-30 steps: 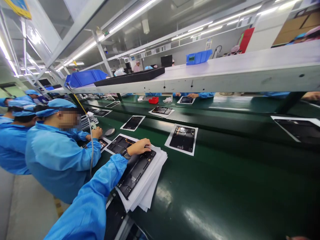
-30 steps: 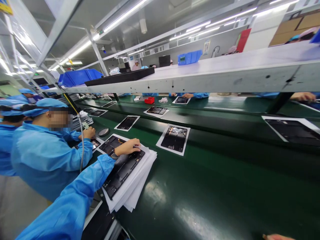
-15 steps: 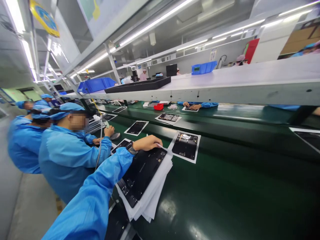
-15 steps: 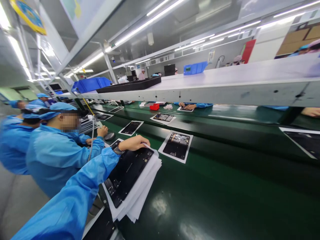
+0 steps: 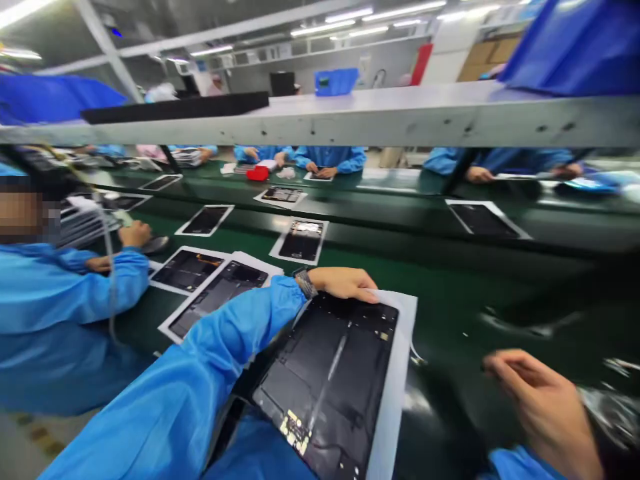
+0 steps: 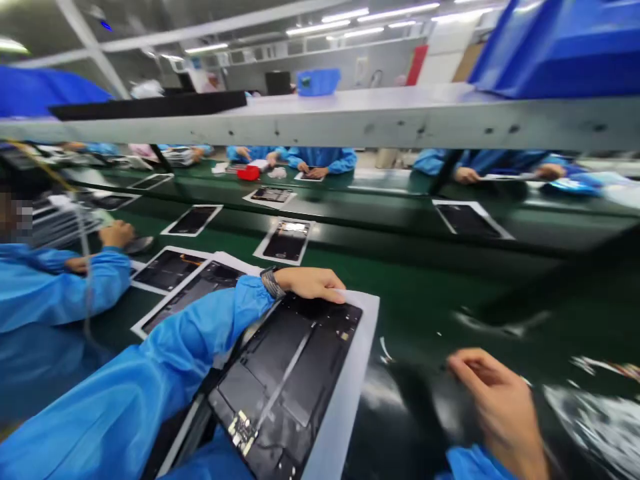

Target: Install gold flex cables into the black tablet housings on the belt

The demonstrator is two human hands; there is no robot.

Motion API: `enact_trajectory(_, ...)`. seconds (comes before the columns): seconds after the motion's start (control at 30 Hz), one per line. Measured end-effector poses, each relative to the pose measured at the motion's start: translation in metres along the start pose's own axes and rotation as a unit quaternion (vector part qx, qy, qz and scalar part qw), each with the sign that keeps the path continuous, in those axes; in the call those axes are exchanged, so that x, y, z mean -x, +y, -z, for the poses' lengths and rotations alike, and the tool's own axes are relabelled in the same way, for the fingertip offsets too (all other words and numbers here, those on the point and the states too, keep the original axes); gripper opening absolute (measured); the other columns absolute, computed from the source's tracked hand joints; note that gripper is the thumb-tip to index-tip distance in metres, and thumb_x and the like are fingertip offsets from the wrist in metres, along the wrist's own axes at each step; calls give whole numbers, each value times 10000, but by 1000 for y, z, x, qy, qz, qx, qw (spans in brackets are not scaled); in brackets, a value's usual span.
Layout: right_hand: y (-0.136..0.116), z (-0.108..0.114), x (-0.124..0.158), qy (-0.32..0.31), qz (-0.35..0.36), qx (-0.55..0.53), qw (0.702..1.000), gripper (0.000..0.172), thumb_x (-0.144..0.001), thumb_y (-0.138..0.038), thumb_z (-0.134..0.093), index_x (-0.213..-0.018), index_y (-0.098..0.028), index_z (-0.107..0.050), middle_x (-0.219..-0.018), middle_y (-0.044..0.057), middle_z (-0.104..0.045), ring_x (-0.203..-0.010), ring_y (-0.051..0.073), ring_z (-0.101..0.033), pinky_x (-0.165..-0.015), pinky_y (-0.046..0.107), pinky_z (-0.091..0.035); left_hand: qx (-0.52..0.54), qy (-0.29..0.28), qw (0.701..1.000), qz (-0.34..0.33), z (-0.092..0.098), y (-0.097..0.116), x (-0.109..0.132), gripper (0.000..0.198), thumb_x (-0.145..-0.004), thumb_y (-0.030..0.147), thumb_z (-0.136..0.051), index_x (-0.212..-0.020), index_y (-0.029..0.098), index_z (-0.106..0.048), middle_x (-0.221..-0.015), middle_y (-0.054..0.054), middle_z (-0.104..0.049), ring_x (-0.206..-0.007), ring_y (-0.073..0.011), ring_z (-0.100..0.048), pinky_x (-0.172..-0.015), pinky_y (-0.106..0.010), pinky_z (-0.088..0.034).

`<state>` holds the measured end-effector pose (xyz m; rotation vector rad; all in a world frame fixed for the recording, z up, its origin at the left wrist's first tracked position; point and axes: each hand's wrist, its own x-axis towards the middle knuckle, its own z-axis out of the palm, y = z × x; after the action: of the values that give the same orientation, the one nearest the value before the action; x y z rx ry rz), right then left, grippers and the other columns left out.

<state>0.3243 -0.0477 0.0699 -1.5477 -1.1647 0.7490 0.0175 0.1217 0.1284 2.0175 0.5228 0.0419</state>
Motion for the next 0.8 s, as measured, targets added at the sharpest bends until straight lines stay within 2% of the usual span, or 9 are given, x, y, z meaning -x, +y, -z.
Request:
enact_trajectory(0.13, -9, 18, 18, 48, -32, -35, 998, 225, -627, -381, -830, -724, -242, -682, -669, 11, -636, -604, 155, -571, -524, 226, -453, -25, -1, 997, 78, -37, -53, -39, 321, -886, 401, -597, -786, 111, -692, -680, 6, -624, -607, -113, -537, -577, -199, -395)
enact_trajectory(0.27, -25, 28, 34, 59, -15, 1, 998, 218, -603, -387, -828, -667, -231, -690, -686, 24, -649, -610, 162, -596, -524, 210, -486, -86, 51, 989, 113, -66, -77, -57, 317, -911, 343, -559, -722, 112, -667, -604, 11, -570, -568, -111, -514, -558, -207, -377)
enact_trajectory(0.33, -23, 32, 40, 42, -10, 28, 999, 220, -615, -411, -817, -704, -236, -717, -734, 39, -678, -644, 184, -630, -550, 217, -523, -121, 101, 979, 127, -77, -79, -58, 280, -912, 328, -570, -742, 125, -662, -661, -10, -595, -642, -143, -552, -626, -236, -408)
enact_trajectory(0.43, -19, 34, 46, -2, -12, 76, 997, 268, -637, -457, -797, -803, -249, -765, -845, 62, -729, -746, 228, -681, -628, 239, -571, -169, 200, 956, 130, -85, -78, -49, 156, -883, 282, -631, -958, 147, -656, -973, -82, -642, -946, -236, -576, -840, -322, -429)
enact_trajectory(0.53, -27, 27, 49, -40, -11, 97, 994, 291, -657, -484, -782, -826, -247, -784, -882, 71, -746, -797, 243, -698, -677, 246, -584, -190, 263, 939, 110, -85, -77, -34, 245, -859, 216, -661, -1093, 159, -610, -1168, -112, -575, -1130, -277, -491, -988, -391, -371)
enact_trajectory(0.63, -45, 15, 46, -70, -25, 93, 993, 309, -687, -505, -764, -822, -228, -784, -859, 79, -746, -753, 234, -697, -655, 260, -578, -175, 283, 940, 80, -91, -72, -21, 120, -908, 258, -614, -971, 159, -637, -1067, -93, -594, -1065, -251, -517, -986, -387, -384)
enact_trajectory(0.67, -50, 11, 44, -73, -30, 91, 993, 315, -697, -514, -758, -824, -227, -781, -852, 76, -745, -742, 229, -693, -649, 266, -572, -146, 285, 946, 55, -95, -68, -18, 136, -938, 279, -574, -946, 162, -643, -1036, -84, -606, -1036, -233, -535, -973, -370, -399)
enact_trajectory(0.73, -57, 4, 39, -62, -32, 91, 993, 319, -708, -527, -751, -830, -233, -773, -847, 63, -741, -737, 219, -685, -652, 275, -562, -57, 266, 962, -17, -108, -57, -16, 192, -965, 319, -538, -997, 170, -655, -1053, -75, -633, -1028, -205, -566, -962, -332, -419)
enact_trajectory(0.8, -57, 2, 33, -47, -30, 96, 994, 322, -714, -530, -750, -839, -234, -766, -843, 53, -736, -724, 203, -672, -626, 267, -546, 37, 213, 974, -73, -125, -45, -20, 306, -902, 376, -644, -1137, 181, -637, -1148, -79, -644, -1076, -202, -583, -970, -309, -428)
